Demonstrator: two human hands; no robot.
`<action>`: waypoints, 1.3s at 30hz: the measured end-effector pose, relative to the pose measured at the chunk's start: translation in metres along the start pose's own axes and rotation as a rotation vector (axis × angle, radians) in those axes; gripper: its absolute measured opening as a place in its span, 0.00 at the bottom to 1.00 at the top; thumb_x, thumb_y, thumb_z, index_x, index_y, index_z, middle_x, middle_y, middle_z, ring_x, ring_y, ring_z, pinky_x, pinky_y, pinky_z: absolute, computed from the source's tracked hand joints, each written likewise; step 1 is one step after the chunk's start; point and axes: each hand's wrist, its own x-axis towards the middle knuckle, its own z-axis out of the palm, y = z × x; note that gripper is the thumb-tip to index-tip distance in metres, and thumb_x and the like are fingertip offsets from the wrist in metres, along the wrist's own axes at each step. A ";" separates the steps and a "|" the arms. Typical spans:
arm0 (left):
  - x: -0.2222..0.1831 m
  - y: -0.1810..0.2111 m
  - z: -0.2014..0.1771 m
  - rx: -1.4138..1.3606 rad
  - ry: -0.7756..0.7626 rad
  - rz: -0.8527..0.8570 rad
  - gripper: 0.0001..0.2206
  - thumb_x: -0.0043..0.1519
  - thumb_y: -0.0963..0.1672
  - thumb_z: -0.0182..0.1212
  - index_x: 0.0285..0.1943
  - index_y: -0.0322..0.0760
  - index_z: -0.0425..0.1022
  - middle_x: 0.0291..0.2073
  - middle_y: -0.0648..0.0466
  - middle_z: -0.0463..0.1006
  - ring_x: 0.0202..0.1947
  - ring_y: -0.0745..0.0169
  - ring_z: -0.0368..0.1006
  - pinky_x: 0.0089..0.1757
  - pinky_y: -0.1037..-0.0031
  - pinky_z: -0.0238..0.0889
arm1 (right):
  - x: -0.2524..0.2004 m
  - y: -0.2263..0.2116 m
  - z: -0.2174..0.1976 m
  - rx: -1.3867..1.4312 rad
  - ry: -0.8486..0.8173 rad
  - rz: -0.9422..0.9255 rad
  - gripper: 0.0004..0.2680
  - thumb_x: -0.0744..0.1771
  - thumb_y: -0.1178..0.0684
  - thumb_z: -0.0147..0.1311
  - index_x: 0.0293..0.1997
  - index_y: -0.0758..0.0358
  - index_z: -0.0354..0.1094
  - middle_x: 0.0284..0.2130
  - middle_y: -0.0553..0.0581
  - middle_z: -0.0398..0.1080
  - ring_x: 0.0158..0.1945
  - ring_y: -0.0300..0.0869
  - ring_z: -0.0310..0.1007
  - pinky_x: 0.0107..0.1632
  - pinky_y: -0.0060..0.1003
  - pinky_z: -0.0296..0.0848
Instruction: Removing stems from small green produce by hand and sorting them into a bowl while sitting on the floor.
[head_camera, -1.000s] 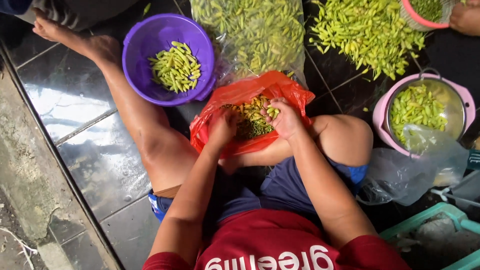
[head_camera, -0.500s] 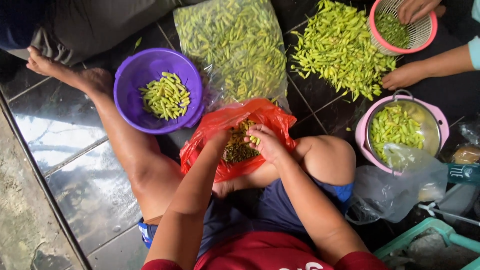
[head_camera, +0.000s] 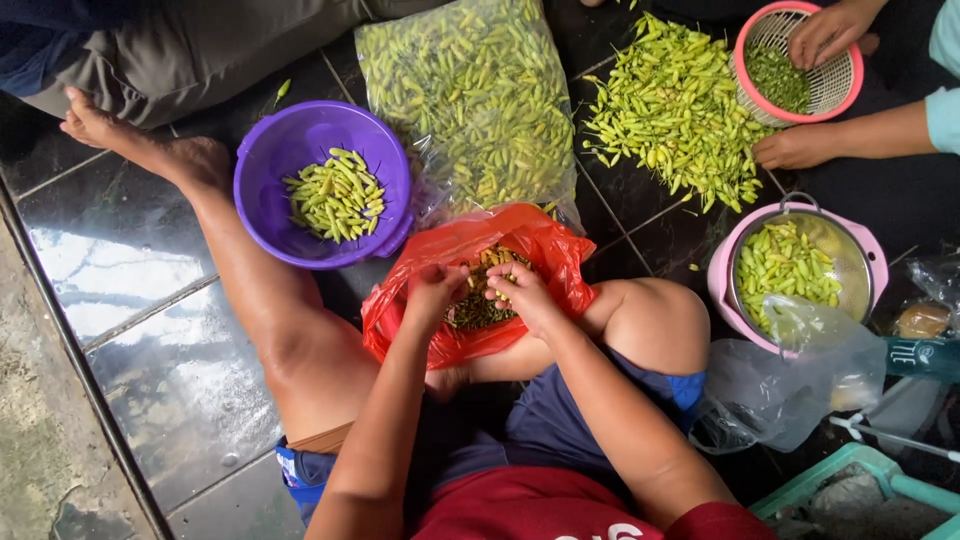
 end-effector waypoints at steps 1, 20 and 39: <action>-0.013 0.004 -0.002 -0.297 -0.025 0.036 0.13 0.58 0.48 0.77 0.43 0.38 0.79 0.26 0.48 0.83 0.25 0.56 0.82 0.30 0.67 0.76 | 0.002 0.004 0.002 -0.034 0.005 -0.011 0.06 0.68 0.55 0.60 0.48 0.61 0.72 0.42 0.63 0.77 0.38 0.43 0.81 0.34 0.29 0.81; -0.062 0.009 -0.003 -0.365 0.005 0.178 0.06 0.62 0.43 0.72 0.40 0.35 0.83 0.23 0.55 0.77 0.27 0.73 0.69 0.33 0.81 0.67 | -0.025 -0.006 0.024 -0.320 -0.053 -0.150 0.12 0.64 0.62 0.62 0.53 0.69 0.74 0.37 0.62 0.76 0.30 0.40 0.80 0.26 0.23 0.75; -0.030 0.053 0.006 0.796 0.149 0.626 0.12 0.61 0.51 0.66 0.43 0.42 0.83 0.29 0.51 0.82 0.33 0.53 0.80 0.38 0.68 0.71 | -0.017 -0.057 -0.022 0.063 -0.043 -0.058 0.10 0.67 0.59 0.58 0.53 0.65 0.68 0.37 0.60 0.72 0.35 0.41 0.78 0.33 0.27 0.76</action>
